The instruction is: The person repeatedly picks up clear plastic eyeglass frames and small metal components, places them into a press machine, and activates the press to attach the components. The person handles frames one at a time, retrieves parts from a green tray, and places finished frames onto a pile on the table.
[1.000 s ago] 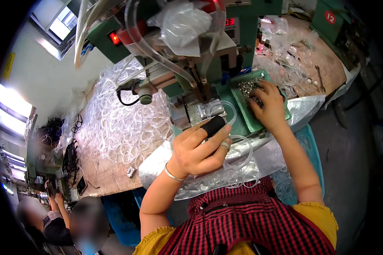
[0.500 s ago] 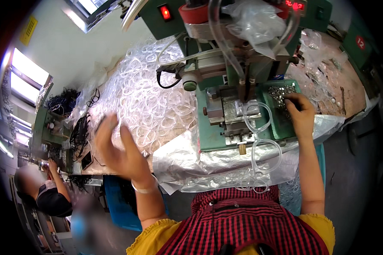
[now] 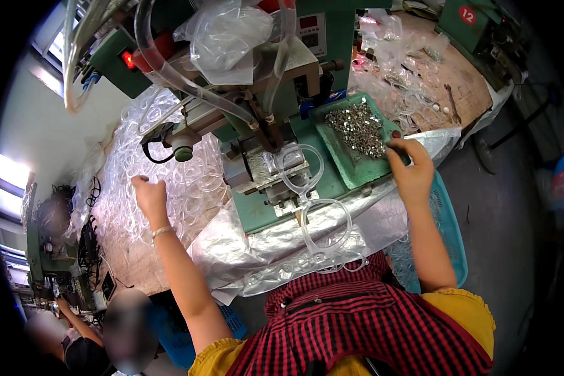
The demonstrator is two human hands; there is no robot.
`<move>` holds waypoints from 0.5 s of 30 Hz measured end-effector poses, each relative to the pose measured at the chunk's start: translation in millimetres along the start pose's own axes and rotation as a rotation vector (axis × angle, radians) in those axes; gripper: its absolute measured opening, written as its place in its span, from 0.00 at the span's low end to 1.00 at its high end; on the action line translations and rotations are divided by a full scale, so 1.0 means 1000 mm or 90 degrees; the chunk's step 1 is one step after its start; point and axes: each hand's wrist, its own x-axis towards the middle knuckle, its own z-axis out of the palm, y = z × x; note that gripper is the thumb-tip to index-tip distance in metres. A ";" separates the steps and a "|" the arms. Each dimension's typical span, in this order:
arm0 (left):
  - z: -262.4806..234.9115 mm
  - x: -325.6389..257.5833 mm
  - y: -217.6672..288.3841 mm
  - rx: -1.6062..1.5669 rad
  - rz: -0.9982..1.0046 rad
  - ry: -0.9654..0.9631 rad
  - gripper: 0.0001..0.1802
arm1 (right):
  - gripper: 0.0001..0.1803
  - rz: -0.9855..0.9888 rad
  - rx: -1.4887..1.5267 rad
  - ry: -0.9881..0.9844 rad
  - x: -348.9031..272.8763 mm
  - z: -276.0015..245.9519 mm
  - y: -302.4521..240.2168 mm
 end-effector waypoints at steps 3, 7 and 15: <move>-0.037 -0.029 0.027 -0.029 -0.110 -0.121 0.26 | 0.08 0.088 0.111 -0.032 -0.006 -0.010 -0.016; -0.040 -0.038 0.037 -0.025 0.216 0.124 0.08 | 0.07 -0.004 0.243 -0.199 0.022 0.002 -0.079; -0.026 -0.045 0.116 0.027 0.269 0.168 0.11 | 0.20 0.030 0.475 -0.287 0.044 0.069 -0.122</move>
